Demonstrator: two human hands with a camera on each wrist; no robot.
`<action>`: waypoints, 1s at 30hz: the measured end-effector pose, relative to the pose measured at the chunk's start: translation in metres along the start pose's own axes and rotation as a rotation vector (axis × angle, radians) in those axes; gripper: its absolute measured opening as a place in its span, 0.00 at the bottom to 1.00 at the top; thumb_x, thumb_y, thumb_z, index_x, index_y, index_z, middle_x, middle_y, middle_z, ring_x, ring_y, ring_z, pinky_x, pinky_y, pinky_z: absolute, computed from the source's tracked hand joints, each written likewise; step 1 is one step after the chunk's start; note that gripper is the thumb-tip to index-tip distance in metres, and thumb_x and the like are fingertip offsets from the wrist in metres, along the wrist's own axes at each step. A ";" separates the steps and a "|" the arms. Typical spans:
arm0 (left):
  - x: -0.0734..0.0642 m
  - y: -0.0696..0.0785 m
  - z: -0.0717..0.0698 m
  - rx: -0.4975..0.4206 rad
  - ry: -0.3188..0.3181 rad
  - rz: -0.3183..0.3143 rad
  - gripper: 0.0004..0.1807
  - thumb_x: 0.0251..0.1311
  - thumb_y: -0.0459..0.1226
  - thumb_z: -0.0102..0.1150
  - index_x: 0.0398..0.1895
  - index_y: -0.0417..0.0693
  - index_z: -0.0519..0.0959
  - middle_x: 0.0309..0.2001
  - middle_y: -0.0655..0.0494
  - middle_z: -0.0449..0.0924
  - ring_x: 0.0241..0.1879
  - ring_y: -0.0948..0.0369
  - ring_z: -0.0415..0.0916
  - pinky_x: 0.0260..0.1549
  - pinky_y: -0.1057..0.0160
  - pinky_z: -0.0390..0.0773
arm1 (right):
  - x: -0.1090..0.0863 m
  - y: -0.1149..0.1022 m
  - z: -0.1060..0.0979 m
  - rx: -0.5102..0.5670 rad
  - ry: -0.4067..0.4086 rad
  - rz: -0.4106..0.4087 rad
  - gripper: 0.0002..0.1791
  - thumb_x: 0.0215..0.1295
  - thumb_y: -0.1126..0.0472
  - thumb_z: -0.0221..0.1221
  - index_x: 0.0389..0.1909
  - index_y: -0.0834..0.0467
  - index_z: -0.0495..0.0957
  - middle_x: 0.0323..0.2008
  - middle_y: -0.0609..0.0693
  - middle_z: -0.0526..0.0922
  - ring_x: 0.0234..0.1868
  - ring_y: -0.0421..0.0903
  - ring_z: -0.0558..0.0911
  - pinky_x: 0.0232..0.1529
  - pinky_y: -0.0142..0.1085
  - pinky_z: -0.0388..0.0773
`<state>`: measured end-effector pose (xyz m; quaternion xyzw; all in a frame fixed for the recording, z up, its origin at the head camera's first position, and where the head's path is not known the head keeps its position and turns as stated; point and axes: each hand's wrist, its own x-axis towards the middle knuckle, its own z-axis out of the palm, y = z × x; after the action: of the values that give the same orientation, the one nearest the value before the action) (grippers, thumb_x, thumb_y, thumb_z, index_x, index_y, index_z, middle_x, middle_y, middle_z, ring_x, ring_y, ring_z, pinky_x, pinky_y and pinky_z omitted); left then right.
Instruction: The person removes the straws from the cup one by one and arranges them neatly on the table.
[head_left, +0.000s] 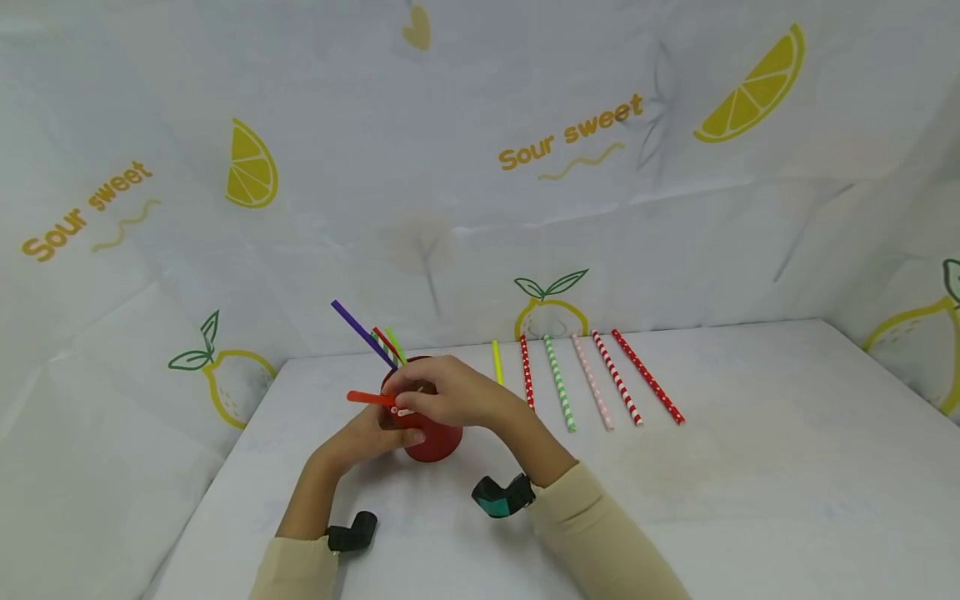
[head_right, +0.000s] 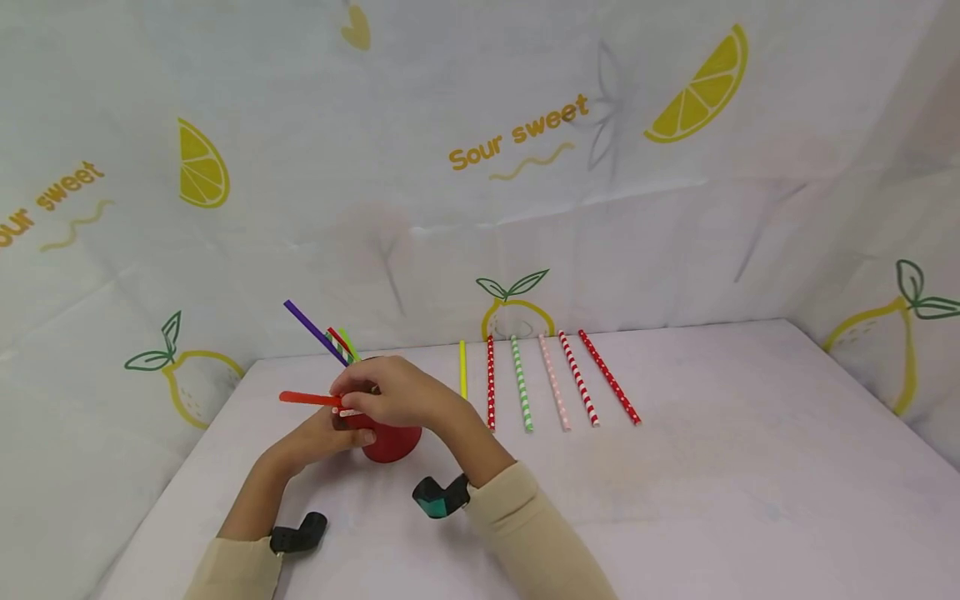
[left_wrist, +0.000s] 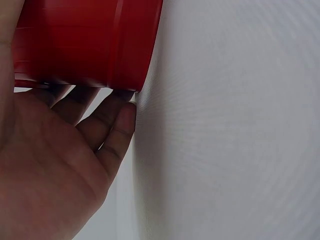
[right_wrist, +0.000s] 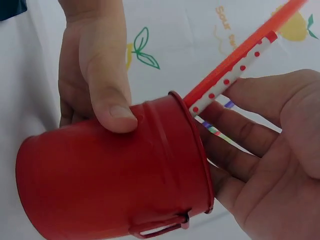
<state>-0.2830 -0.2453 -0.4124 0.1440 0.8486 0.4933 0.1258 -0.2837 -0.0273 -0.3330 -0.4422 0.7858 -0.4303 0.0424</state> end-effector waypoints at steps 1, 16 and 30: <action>0.000 0.000 0.000 -0.001 0.001 -0.004 0.37 0.59 0.44 0.71 0.69 0.50 0.65 0.62 0.54 0.73 0.62 0.51 0.69 0.56 0.48 0.75 | 0.000 -0.001 0.001 0.003 -0.001 -0.002 0.10 0.72 0.63 0.59 0.51 0.55 0.84 0.44 0.43 0.83 0.47 0.38 0.78 0.49 0.32 0.78; -0.002 -0.001 0.001 -0.004 0.039 -0.051 0.39 0.57 0.46 0.72 0.69 0.50 0.65 0.61 0.55 0.71 0.61 0.51 0.67 0.53 0.48 0.75 | 0.003 -0.002 0.008 -0.055 -0.091 -0.092 0.19 0.71 0.76 0.47 0.52 0.60 0.82 0.46 0.48 0.83 0.47 0.37 0.79 0.51 0.28 0.75; 0.000 -0.002 0.002 0.021 0.031 -0.047 0.39 0.58 0.47 0.72 0.70 0.53 0.64 0.64 0.56 0.71 0.66 0.50 0.65 0.57 0.42 0.73 | 0.001 -0.001 0.005 -0.112 -0.066 0.010 0.13 0.71 0.71 0.53 0.45 0.52 0.81 0.40 0.43 0.81 0.44 0.39 0.77 0.48 0.32 0.77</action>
<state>-0.2830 -0.2447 -0.4149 0.1178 0.8587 0.4834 0.1224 -0.2814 -0.0310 -0.3354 -0.4539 0.8090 -0.3706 0.0459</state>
